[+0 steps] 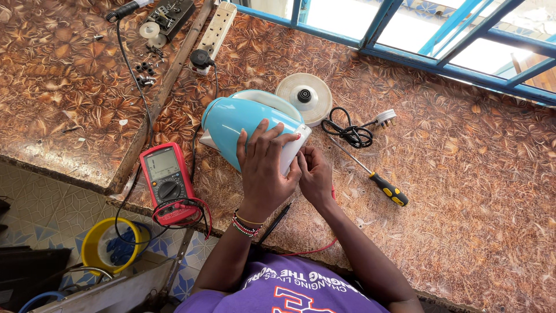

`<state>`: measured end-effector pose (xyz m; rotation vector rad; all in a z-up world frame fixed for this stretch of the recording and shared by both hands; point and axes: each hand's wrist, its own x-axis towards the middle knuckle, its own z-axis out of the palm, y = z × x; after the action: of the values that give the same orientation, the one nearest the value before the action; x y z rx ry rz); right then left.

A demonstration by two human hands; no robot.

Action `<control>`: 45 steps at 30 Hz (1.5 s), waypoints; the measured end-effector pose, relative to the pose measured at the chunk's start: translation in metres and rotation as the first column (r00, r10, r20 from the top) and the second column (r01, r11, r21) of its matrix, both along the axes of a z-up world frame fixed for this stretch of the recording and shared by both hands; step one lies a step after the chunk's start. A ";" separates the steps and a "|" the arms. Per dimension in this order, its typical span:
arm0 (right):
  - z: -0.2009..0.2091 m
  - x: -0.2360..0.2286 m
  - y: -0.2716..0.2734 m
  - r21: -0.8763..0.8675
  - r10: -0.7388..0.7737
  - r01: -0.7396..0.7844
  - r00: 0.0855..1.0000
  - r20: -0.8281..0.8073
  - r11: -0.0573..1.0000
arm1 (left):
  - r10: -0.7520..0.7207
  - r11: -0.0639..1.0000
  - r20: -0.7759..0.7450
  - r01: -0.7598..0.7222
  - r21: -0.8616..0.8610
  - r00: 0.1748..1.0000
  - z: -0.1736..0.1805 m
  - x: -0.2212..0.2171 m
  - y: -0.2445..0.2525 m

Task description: The person uses a screwdriver to pry open the base of a light blue electric kettle, then uses a multimeter to test the internal heating element and wiring. The person removes the base cover, probes the heating element, and reassembles the base.

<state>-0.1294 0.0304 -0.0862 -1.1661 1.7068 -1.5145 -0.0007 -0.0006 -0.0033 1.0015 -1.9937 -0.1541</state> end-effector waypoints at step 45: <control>-0.029 -0.130 0.172 0.270 -0.155 0.346 0.825 -0.544 0.899 | -0.185 0.963 -0.167 0.213 0.166 0.968 0.026 0.022 -0.015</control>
<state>-0.2596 0.2024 -0.1147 -1.2442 2.4643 -0.9988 0.0210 -0.0152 0.0227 0.8721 -1.9644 -0.5174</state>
